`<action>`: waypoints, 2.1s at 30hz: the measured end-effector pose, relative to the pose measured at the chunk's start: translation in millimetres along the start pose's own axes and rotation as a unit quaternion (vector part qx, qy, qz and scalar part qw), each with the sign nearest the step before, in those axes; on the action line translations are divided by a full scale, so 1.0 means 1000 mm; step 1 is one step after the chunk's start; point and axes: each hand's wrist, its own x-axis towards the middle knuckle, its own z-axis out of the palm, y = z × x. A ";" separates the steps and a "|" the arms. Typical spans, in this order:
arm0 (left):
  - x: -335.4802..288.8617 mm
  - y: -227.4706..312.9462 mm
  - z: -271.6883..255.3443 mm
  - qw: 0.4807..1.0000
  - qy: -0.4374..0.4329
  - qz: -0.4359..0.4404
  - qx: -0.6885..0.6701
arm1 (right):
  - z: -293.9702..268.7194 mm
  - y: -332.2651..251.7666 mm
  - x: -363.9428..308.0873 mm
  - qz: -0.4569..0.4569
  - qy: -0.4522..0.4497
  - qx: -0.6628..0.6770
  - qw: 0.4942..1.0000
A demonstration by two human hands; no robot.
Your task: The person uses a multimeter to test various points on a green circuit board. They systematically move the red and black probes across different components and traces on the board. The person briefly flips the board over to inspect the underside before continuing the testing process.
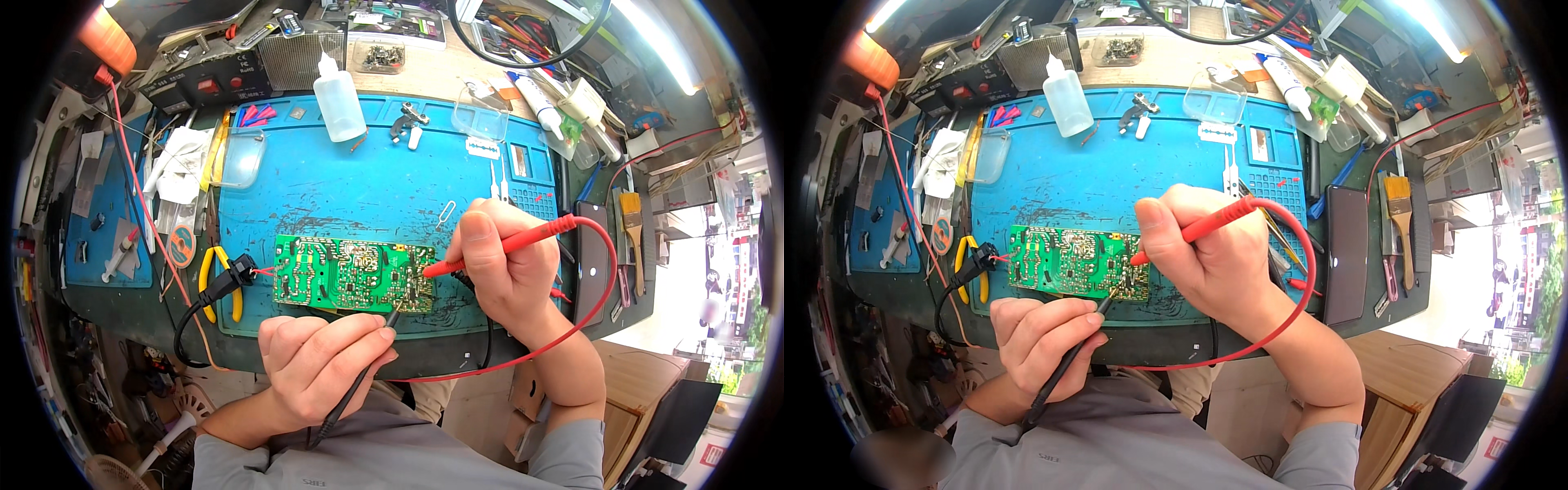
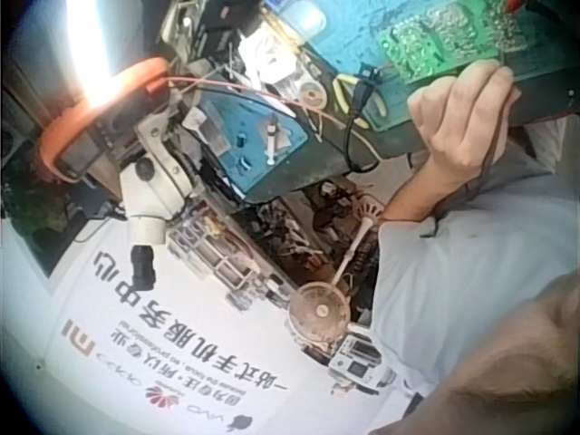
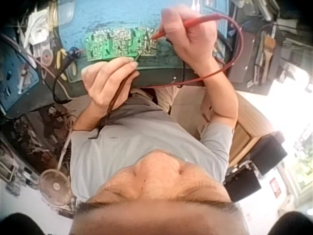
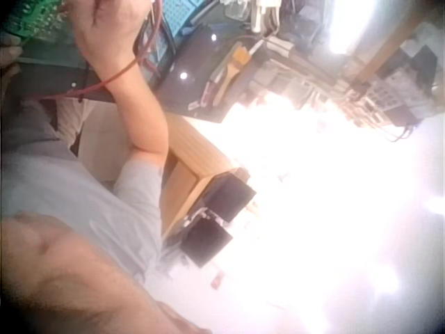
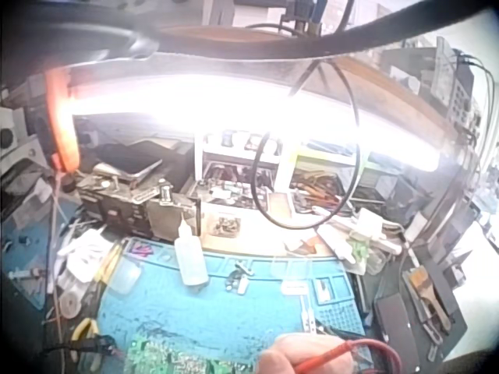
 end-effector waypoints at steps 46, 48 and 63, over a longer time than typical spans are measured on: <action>0.013 0.002 -0.009 0.999 0.007 0.020 -0.047 | -0.002 -0.011 0.008 -0.051 -0.068 -0.099 0.992; 0.013 0.002 -0.009 0.999 0.009 0.017 -0.049 | -0.002 -0.010 0.008 -0.051 -0.067 -0.098 0.992; 0.014 0.001 -0.007 0.997 0.024 0.012 -0.066 | -0.002 -0.005 0.004 -0.025 -0.052 -0.102 0.993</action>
